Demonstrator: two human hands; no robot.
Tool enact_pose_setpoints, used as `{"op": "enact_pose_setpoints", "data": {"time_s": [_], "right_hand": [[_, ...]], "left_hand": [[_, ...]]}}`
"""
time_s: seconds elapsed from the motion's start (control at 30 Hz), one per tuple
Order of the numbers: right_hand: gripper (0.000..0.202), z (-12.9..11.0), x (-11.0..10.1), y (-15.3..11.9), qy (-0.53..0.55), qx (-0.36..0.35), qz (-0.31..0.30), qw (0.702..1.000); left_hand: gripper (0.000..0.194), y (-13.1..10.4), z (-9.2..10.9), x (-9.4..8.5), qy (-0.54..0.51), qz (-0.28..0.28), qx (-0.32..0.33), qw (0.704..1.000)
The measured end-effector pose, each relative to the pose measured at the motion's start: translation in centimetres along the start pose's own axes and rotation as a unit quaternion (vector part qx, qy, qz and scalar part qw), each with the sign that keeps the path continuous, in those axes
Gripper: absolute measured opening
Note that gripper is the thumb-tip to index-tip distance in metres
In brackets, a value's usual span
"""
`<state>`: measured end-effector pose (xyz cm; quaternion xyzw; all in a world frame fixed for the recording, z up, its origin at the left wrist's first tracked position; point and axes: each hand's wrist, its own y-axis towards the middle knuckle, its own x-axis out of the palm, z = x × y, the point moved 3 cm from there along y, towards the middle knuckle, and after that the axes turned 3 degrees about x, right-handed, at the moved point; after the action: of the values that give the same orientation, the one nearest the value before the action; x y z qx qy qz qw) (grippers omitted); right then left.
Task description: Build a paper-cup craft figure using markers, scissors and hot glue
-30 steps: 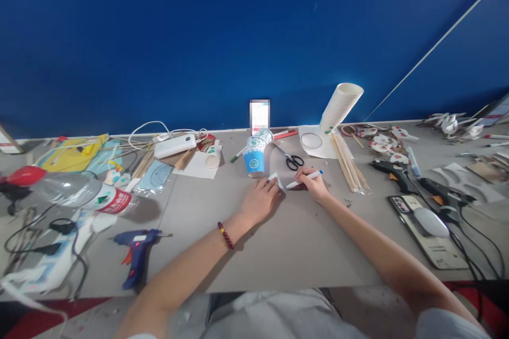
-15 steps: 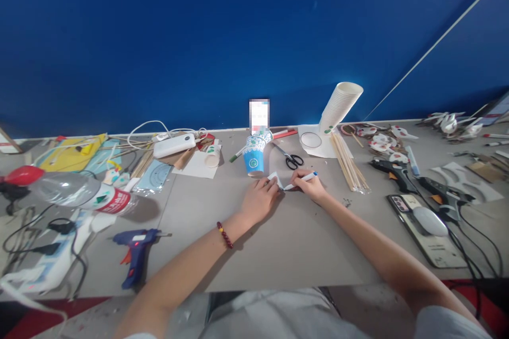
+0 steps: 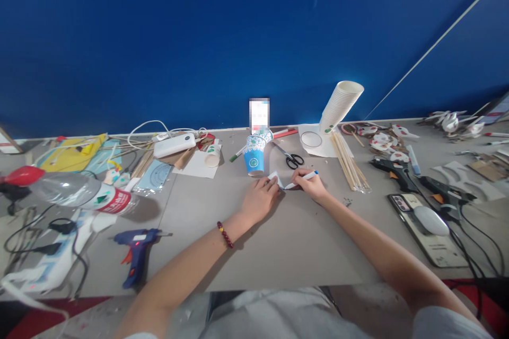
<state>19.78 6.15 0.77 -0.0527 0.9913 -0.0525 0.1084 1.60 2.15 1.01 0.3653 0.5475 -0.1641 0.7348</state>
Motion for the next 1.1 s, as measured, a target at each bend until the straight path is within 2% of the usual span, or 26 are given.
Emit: {"op": "enact_pose_setpoints", "data": {"time_s": [0.3, 0.87, 1.1], "right_hand": [[0.013, 0.28, -0.69, 0.49, 0.068, 0.018, 0.033, 0.997], [0.012, 0.92, -0.78, 0.66, 0.100, 0.030, 0.049, 0.993], [0.011, 0.26, -0.65, 0.24, 0.094, 0.024, 0.034, 0.995]], "left_hand": [[0.026, 0.06, -0.07, -0.03, -0.004, 0.006, -0.005, 1.000], [0.022, 0.02, -0.03, 0.11, -0.029, 0.003, 0.018, 0.999], [0.022, 0.11, 0.16, -0.31, -0.032, -0.006, 0.030, 0.999]]}}
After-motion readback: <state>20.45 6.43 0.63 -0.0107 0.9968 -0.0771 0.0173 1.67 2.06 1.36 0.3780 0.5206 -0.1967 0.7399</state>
